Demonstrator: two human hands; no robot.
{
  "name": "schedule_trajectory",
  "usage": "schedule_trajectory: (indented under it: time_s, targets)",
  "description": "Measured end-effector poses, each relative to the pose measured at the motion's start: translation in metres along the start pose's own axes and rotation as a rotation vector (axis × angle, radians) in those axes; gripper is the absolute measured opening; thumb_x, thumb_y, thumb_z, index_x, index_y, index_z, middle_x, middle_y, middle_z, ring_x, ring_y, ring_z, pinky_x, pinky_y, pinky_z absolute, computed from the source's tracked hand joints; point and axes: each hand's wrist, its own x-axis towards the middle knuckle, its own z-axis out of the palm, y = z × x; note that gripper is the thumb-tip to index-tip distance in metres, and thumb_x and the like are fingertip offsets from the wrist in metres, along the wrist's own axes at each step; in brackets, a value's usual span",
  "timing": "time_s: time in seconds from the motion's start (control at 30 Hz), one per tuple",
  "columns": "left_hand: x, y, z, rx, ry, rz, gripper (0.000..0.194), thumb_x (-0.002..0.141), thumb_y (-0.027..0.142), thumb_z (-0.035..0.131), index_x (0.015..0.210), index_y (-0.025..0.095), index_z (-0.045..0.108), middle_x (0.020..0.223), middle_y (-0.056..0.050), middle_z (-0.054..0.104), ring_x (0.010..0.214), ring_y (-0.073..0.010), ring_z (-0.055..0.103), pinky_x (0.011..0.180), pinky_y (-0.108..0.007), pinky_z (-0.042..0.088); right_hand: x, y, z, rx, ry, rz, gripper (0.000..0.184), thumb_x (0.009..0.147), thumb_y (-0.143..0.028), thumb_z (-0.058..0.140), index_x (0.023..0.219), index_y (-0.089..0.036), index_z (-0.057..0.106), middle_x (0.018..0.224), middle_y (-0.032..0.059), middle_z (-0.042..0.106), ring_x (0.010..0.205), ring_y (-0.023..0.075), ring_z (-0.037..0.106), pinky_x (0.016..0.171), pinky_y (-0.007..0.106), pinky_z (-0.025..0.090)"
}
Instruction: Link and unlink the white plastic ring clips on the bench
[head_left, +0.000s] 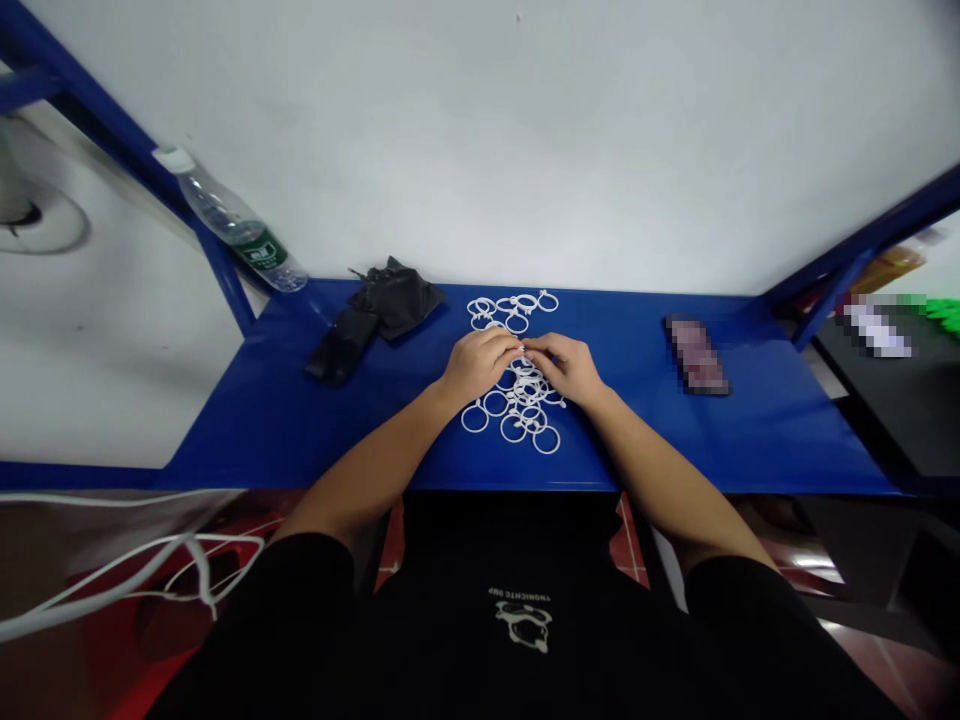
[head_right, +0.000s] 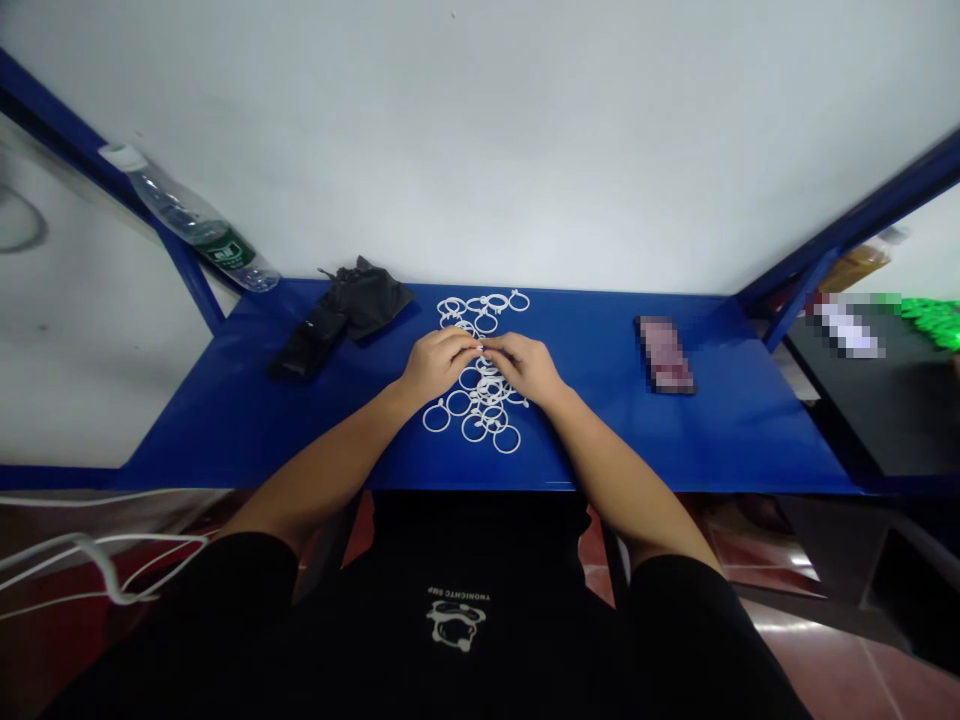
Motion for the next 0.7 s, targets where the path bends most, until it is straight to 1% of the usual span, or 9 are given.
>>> schedule_trajectory:
  time_s: [0.1,0.23,0.33,0.47,0.57,0.63,0.7]
  targets:
    - [0.001,0.002,0.000,-0.009,-0.005,-0.010,0.019,0.114,0.031,0.061,0.113,0.021,0.078,0.114,-0.010,0.080,0.105,-0.0219,0.077,0.095,-0.039,0.062,0.000,-0.002,0.002,0.001,0.014,0.000,0.031,0.113,-0.042,0.058,0.124,-0.026,0.082,0.105,0.0079,0.084,0.089,0.0229,0.076,0.084,0.038,0.062]
    - [0.003,0.003,0.000,-0.011,0.005,-0.028,0.018,0.114,0.027,0.060,0.110,0.020,0.077,0.113,-0.010,0.079,0.104,-0.0218,0.076,0.094,-0.037,0.061,-0.001,-0.003,0.004,0.029,-0.011,0.002,0.033,0.109,-0.044,0.063,0.131,-0.023,0.077,0.104,0.0074,0.083,0.079,0.0193,0.073,0.075,0.033,0.060]
    - [0.003,0.002,0.000,-0.015,-0.009,-0.049,0.018,0.114,0.026,0.061,0.109,0.020,0.077,0.113,-0.009,0.079,0.105,-0.0211,0.076,0.094,-0.036,0.062,-0.001,-0.003,0.004,0.039,-0.043,0.011,0.036,0.107,-0.041,0.065,0.136,-0.021,0.073,0.101,0.0063,0.082,0.075,0.0178,0.072,0.072,0.031,0.058]
    - [0.003,0.001,0.003,-0.034,-0.020,-0.076,0.018,0.113,0.029,0.064,0.108,0.022,0.080,0.111,-0.008,0.080,0.103,-0.0203,0.077,0.094,-0.035,0.063,-0.001,-0.004,0.004,-0.013,-0.046,0.039,0.032,0.107,-0.036,0.062,0.133,-0.022,0.074,0.098,0.0053,0.082,0.075,0.0180,0.072,0.071,0.031,0.056]
    - [0.003,-0.001,0.002,-0.042,-0.022,-0.104,0.018,0.112,0.032,0.067,0.112,0.023,0.083,0.112,-0.007,0.081,0.103,-0.0207,0.077,0.094,-0.036,0.064,0.000,0.000,0.002,-0.051,-0.010,0.042,0.031,0.106,-0.034,0.060,0.130,-0.023,0.076,0.098,0.0056,0.082,0.072,0.0177,0.070,0.072,0.032,0.057]
    - [0.004,-0.007,-0.002,-0.029,-0.018,-0.148,0.019,0.111,0.034,0.068,0.117,0.024,0.083,0.115,-0.008,0.081,0.106,-0.0215,0.077,0.095,-0.036,0.064,0.001,0.004,-0.002,-0.098,0.011,0.062,0.029,0.106,-0.033,0.060,0.127,-0.023,0.078,0.098,0.0065,0.082,0.073,0.0186,0.070,0.073,0.033,0.057]
    - [0.004,-0.017,-0.005,0.002,-0.004,-0.223,0.019,0.111,0.034,0.069,0.120,0.024,0.084,0.120,-0.008,0.079,0.107,-0.0224,0.077,0.095,-0.036,0.064,0.002,0.008,-0.006,-0.162,0.009,0.090,0.028,0.106,-0.031,0.060,0.122,-0.022,0.080,0.098,0.0079,0.082,0.074,0.0202,0.071,0.073,0.035,0.057]
